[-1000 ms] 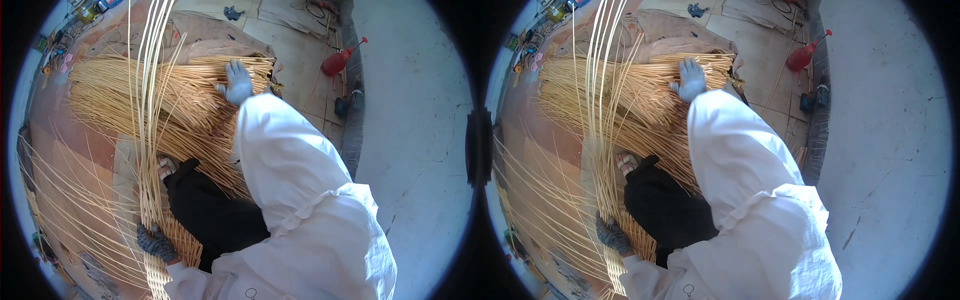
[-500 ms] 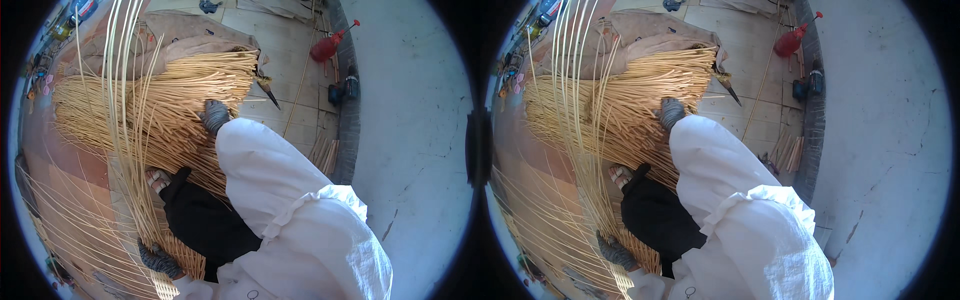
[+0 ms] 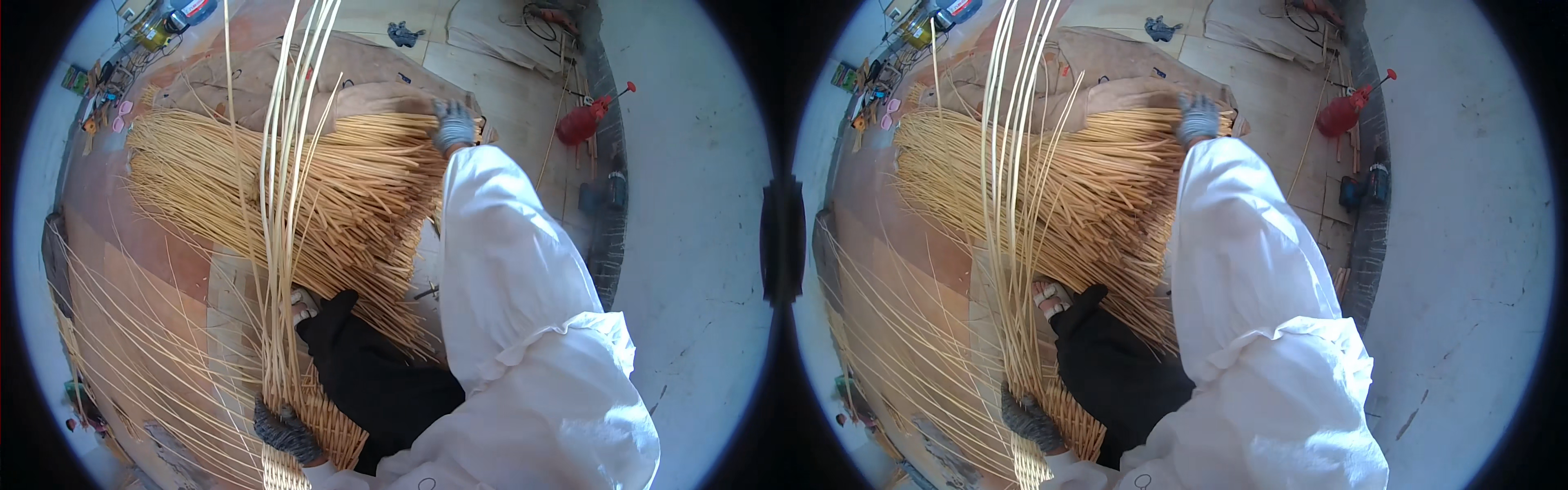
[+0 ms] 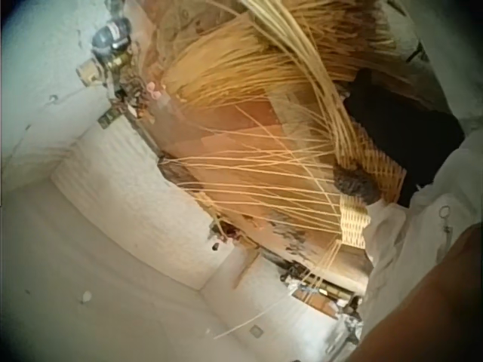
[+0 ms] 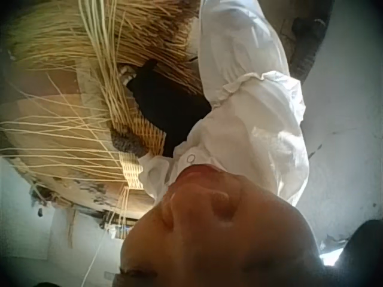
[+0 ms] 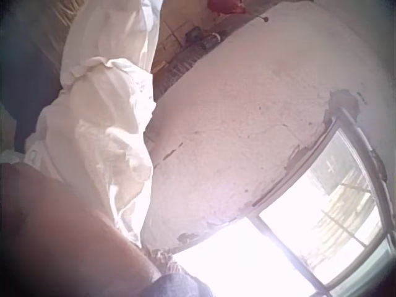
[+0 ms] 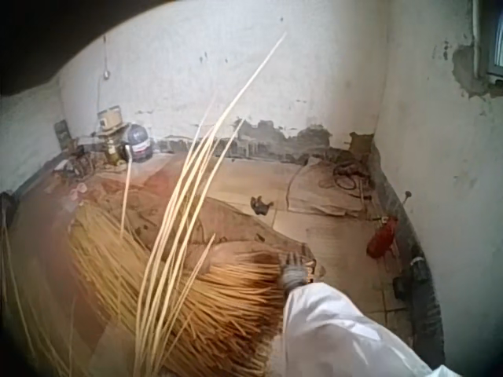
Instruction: The person sits on the floor and weaves a rectangular basket using thin, flexible reeds. They interlace the reeds through a vertical frame, occasionally using a hammer to tighten the weave and a measuring tape to check dimensions.
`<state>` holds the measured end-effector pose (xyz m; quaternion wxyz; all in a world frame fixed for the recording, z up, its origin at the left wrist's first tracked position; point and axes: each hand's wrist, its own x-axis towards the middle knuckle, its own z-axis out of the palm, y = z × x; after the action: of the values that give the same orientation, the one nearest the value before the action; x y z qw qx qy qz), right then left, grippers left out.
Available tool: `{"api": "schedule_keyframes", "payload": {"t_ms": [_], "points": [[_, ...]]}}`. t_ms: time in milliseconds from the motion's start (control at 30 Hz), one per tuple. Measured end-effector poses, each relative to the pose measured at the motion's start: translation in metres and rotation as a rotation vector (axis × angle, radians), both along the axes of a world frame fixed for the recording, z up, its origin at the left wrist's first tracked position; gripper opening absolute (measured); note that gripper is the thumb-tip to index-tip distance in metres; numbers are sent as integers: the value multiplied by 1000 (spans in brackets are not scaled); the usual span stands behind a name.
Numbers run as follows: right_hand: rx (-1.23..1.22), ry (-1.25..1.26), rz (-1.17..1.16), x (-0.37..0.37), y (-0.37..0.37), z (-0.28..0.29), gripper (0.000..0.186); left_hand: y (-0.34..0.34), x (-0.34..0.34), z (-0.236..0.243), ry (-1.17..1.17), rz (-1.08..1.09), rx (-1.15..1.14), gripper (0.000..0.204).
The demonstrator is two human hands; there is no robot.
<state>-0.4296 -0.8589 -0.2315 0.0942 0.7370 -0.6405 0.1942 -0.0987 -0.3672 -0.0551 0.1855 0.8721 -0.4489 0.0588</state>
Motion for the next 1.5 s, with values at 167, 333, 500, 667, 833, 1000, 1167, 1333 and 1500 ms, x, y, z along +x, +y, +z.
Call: {"api": "schedule_keyframes", "payload": {"t_ms": [167,333,500,667,833,1000,1167,1333,1500], "points": [[846,-46,-106,-21,10,-32,49,-1,0,1,41,47,54,54],[531,-110,-192,49,147,-77,28,-12,-8,8,93,72,107,53],[702,-254,-234,55,145,-52,32,-7,-1,-2,122,83,46,57],[711,-227,-237,45,142,-73,29,-12,-3,-5,107,49,30,61],[741,-291,-224,50,145,-59,31,-3,0,-7,112,59,18,61],[762,-328,-231,48,146,-49,34,1,2,-6,162,47,76,55],[667,-306,-224,49,149,-62,36,-5,-5,-4,119,40,17,58],[690,-279,-206,47,143,-58,39,-7,-2,-6,132,27,16,56],[744,-257,-208,50,140,-47,42,-7,2,-7,107,21,8,55]]}}
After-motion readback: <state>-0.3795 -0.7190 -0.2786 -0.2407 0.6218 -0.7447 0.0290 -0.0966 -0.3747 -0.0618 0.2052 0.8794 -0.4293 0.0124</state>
